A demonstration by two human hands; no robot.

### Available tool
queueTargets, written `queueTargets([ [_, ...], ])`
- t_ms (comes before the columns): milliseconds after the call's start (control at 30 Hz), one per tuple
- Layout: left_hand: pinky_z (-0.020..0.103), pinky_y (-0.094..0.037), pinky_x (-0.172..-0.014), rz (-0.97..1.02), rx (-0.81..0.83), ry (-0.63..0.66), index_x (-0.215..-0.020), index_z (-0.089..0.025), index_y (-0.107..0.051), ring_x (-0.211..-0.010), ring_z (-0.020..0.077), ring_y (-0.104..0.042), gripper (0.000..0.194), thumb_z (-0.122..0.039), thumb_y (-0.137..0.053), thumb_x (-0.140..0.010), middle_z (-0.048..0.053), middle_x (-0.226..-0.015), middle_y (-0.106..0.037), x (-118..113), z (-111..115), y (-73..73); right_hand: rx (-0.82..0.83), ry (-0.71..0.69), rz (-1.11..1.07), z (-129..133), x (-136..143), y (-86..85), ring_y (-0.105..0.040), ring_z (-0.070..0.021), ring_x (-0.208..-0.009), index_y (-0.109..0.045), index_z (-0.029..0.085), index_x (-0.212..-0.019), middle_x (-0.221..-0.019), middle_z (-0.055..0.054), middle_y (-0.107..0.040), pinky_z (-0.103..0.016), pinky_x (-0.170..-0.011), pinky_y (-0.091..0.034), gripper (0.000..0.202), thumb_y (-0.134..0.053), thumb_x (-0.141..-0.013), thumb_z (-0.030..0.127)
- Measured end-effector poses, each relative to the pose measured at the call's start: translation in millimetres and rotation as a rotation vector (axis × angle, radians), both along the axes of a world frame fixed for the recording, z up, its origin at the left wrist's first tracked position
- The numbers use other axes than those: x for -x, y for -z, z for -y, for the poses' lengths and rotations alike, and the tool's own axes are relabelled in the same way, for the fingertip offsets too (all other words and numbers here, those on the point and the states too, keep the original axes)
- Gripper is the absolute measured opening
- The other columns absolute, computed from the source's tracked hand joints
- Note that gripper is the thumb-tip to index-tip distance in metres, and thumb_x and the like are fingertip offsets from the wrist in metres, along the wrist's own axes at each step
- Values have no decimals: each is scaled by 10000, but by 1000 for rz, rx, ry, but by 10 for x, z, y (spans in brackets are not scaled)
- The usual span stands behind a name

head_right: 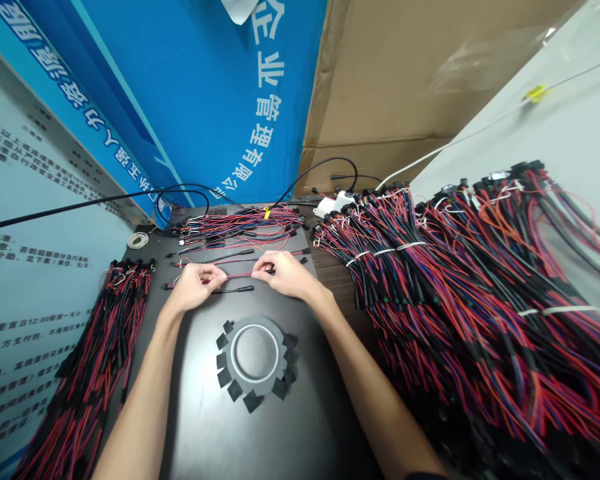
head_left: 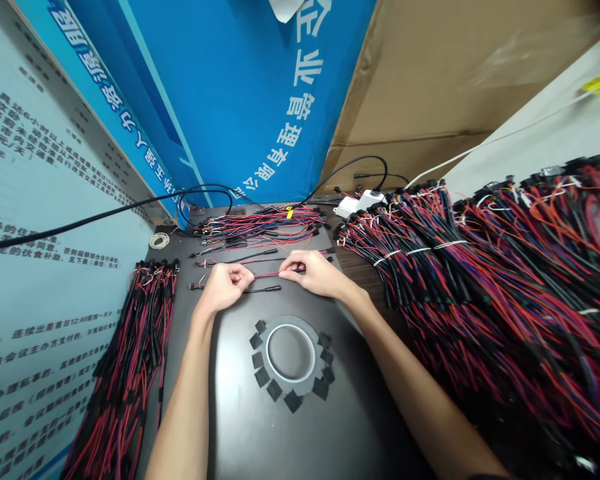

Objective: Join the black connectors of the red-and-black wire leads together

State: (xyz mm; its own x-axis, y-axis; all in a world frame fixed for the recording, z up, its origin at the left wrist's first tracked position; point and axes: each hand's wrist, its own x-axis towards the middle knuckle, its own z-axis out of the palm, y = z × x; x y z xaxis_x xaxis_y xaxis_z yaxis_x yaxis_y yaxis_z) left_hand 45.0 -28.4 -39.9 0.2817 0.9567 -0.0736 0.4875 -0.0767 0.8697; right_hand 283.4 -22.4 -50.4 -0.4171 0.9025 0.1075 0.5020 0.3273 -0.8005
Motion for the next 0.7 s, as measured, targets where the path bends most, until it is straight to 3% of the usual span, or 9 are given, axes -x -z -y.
queueTargets([
  [267,228,-438,-529,27,55,-19,-702,-123,-697,-542,129,-564,181,-290,-629,-706,40,-611,-664,-8,-4,2,-123,71,4,30,105,145,-577,-124,-731,-680,151,-833,-823,-42,-645,-256,-719,-435,146,-593,-895,250],
  [700,247,-490,-578,-24,21,-169,-643,-136,-717,-623,173,-647,176,-167,-545,-619,60,-675,-732,-90,-37,35,-326,140,255,71,236,272,-563,-176,-833,-667,155,-939,-894,-84,-592,-284,-797,-426,266,-413,-985,217],
])
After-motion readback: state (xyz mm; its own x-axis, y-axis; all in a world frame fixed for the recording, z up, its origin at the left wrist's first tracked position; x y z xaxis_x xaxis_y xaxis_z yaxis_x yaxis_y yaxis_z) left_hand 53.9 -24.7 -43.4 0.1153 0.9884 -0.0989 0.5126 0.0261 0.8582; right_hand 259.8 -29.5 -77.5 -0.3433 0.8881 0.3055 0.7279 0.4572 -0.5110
